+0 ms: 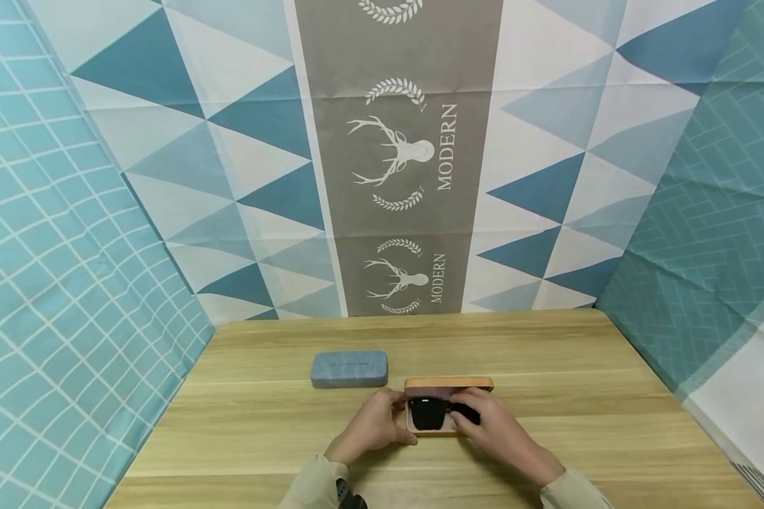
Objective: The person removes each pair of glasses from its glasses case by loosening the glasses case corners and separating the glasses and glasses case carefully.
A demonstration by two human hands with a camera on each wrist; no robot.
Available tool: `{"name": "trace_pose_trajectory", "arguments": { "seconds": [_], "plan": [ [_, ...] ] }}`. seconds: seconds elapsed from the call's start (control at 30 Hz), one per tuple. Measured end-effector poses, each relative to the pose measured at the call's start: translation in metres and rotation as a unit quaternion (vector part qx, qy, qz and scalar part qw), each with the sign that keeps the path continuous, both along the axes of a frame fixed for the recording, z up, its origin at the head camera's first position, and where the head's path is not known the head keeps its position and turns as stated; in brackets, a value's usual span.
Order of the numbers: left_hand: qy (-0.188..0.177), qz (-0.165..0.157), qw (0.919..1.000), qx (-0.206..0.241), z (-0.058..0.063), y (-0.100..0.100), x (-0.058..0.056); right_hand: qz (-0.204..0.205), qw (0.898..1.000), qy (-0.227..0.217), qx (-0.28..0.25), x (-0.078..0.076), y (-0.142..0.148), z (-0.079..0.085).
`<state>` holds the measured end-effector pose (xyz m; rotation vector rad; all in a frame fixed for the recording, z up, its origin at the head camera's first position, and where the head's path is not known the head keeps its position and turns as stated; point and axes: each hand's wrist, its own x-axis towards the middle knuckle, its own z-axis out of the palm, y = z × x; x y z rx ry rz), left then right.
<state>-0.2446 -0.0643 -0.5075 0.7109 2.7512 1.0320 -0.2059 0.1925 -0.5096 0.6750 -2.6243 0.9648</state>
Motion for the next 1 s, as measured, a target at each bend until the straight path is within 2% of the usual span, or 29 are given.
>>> {"name": "trace_pose_trajectory", "arguments": {
  "seconds": [0.17,0.37,0.57,0.8,1.0],
  "plan": [
    [0.000,0.000,1.0000,0.003,-0.001,0.000,0.001,-0.046,0.998,-0.029,0.010,-0.002,-0.006,0.000],
    [-0.001,0.000,1.0000,0.005,-0.001,-0.001,0.001,-0.082,0.995,-0.020,0.046,-0.004,-0.013,-0.001],
    [-0.003,0.000,1.0000,0.006,-0.001,-0.001,0.000,-0.096,0.993,-0.010,0.068,-0.006,-0.018,-0.002],
    [-0.004,-0.007,0.9999,0.009,-0.001,-0.001,0.000,-0.104,0.992,-0.041,0.057,-0.006,-0.021,0.000],
    [0.000,-0.008,0.9999,0.006,-0.001,-0.002,0.000,-0.110,0.992,-0.034,0.057,-0.005,-0.022,0.001]
  ]
}}
